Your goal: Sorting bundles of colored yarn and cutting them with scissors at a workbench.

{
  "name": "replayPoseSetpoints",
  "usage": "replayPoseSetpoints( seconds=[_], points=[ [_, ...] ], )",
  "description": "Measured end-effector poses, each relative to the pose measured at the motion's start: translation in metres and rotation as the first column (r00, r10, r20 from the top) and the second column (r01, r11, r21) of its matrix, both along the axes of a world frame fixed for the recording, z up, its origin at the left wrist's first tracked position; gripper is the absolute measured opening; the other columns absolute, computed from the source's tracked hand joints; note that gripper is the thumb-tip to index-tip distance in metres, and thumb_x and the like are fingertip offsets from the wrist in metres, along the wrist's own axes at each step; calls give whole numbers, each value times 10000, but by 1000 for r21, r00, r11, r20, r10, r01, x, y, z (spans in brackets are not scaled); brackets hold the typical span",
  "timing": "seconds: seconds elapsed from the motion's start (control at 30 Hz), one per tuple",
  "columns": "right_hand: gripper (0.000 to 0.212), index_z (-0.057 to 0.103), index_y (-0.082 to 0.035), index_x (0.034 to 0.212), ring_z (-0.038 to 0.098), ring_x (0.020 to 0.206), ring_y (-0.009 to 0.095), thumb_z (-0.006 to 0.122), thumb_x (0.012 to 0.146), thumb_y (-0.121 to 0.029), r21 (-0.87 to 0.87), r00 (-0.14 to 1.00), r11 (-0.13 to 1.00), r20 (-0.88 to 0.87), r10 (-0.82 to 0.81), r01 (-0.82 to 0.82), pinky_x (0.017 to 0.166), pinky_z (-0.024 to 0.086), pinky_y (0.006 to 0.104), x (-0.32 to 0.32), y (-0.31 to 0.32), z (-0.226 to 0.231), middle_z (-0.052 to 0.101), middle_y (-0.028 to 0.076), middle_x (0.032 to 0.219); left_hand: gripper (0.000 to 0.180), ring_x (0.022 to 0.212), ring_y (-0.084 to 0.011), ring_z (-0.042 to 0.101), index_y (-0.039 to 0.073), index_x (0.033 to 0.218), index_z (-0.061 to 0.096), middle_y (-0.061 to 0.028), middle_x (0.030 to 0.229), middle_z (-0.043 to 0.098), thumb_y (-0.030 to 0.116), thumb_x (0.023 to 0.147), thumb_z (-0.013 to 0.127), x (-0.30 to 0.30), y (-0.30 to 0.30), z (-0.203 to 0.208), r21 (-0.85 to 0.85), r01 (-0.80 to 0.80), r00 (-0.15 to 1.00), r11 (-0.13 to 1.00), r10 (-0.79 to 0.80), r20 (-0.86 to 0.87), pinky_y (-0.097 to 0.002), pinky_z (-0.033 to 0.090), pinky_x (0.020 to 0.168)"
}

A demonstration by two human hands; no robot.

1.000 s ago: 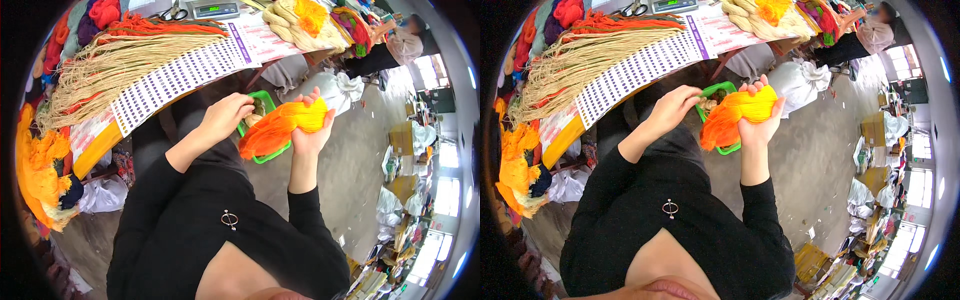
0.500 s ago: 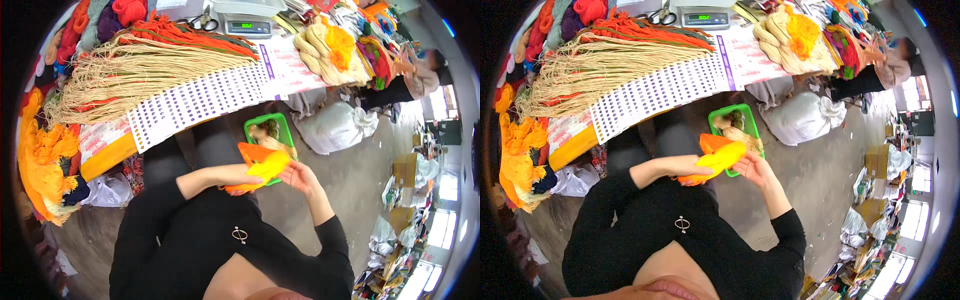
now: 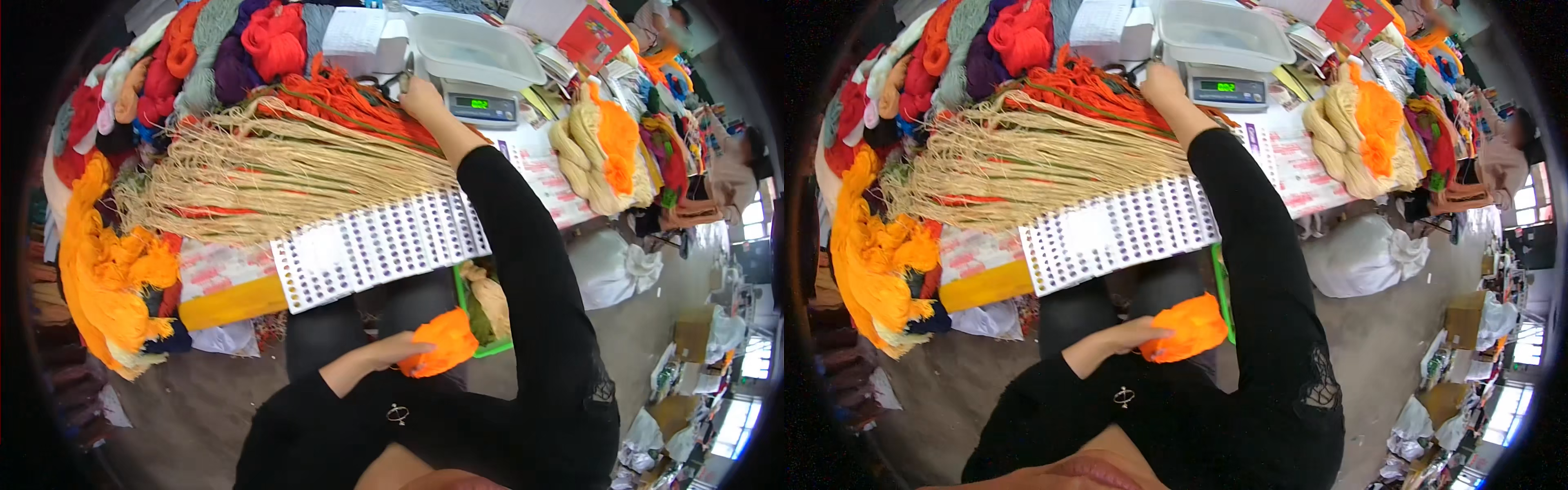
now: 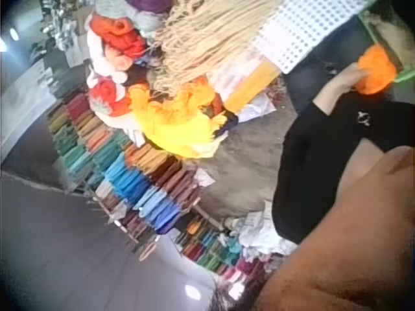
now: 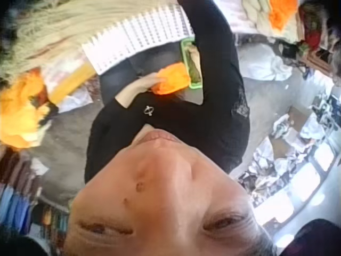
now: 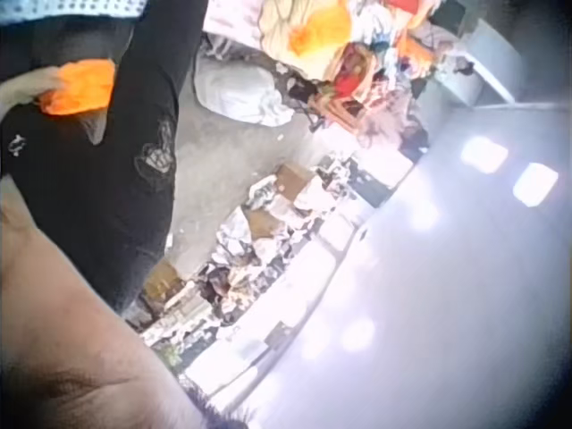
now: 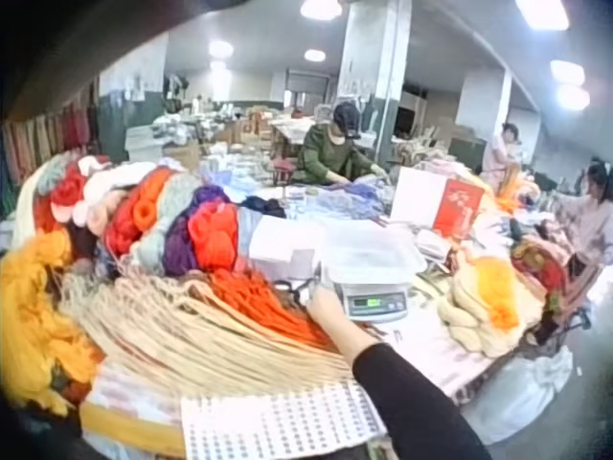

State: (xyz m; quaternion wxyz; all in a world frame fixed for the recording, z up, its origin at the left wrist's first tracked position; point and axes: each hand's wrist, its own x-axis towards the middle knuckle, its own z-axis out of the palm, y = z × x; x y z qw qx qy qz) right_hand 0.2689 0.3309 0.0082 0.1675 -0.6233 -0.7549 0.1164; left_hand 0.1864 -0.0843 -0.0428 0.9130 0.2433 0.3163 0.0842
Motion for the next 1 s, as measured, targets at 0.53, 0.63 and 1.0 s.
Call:
replayPoseSetpoints(
  seconds=[0.53, 0.63, 1.0],
  points=[
    [377, 653, 9, 801, 628, 698, 292, 597, 724, -356, -266, 959, 952, -195, -204, 149, 641, 491, 358, 26, 25, 27, 640, 172, 737, 209, 609, -113, 573, 21, 955, 524, -54, 698, 576, 210, 867, 528, -13, 19, -5, -96, 5, 988, 995, 9, 155, -236, 474, 564],
    [318, 631, 28, 855, 553, 528, 152, 612, 755, -273, -406, 825, 912, -535, -181, -64, 483, 422, 272, 38, -39, 53, 616, 106, 676, 182, 593, -121, 567, 2, 914, 539, -56, 685, 571, 175, 876, 498, -15, 11, -7, -111, -35, 985, 993, 53, 163, -244, 473, 559],
    [244, 441, -13, 1009, 409, 364, 137, 515, 867, -196, -363, 119, 819, -930, -348, -445, 375, 357, 254, 146, -354, 87, 405, 34, 527, 336, 395, -94, 436, -14, 999, 567, -37, 599, 556, 284, 858, 502, -37, 7, 31, -46, -205, 976, 978, 201, -83, -200, 332, 371]
  ],
)
